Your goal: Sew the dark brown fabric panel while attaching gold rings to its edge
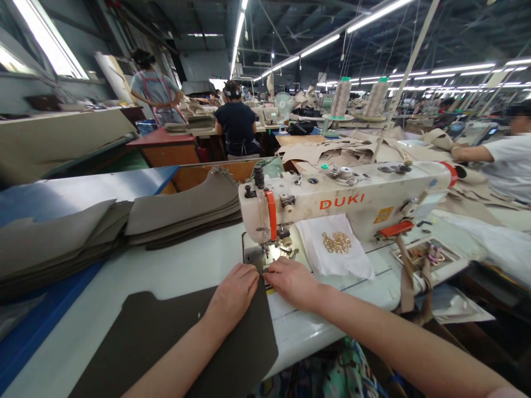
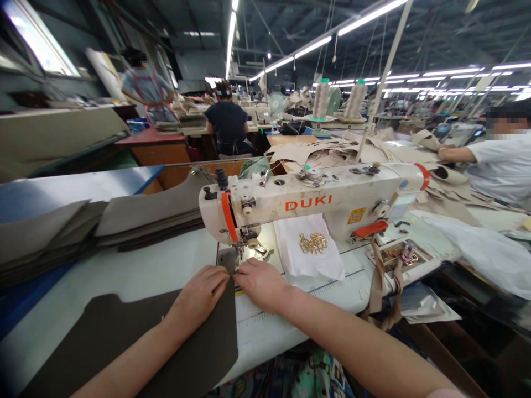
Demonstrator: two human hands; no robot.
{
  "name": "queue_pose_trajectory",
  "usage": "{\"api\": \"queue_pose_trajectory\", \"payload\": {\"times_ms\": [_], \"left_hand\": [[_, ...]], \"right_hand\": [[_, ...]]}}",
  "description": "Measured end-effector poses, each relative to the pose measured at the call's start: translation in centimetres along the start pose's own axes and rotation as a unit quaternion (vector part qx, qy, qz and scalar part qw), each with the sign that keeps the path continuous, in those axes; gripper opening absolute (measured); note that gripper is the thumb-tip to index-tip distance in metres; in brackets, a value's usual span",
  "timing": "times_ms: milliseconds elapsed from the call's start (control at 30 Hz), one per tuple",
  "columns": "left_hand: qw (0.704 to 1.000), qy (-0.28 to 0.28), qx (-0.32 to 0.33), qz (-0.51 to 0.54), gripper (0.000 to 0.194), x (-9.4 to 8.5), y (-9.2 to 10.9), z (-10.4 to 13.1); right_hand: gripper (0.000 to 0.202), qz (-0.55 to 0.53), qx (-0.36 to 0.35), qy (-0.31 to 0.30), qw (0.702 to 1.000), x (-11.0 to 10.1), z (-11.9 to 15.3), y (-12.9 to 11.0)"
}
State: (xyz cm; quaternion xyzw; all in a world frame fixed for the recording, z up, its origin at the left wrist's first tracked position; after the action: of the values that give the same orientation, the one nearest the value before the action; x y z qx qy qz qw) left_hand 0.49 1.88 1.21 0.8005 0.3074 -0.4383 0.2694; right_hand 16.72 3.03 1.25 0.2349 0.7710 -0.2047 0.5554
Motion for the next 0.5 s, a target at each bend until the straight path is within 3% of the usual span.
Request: {"api": "queue_pose_trajectory", "payload": {"times_ms": [133, 267, 500], "left_hand": [[1.0, 0.005, 0.002, -0.006, 0.024, 0.2, -0.1, 0.2], [1.0, 0.02, -0.004, -0.009, 0.025, 0.5, -0.1, 0.3], [0.999, 0.034, 0.008, -0.017, 0.025, 0.4, 0.0, 0.3]], "right_hand": [[0.008, 0.024, -0.073, -0.042, 0.996, -1.8, 2.0, -0.5], [0.015, 0.035, -0.124, -0.046, 0.991, -2.5, 3.5, -1.7], [0.011, 0.003, -0.051, 0.019, 0.998, 0.0, 2.1, -2.0]]}}
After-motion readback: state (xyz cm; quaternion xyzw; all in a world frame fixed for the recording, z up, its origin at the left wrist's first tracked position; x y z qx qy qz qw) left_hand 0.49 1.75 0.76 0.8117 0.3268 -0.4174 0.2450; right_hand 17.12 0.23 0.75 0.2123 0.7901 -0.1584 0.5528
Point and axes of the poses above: each hand's wrist, its own z-axis away from the middle knuckle, its own x-axis out of the palm, y = z × x, the point moved 2 cm from there along -z, towards the middle knuckle, and after that the axes turned 2 degrees about z, right-handed, at the moved point
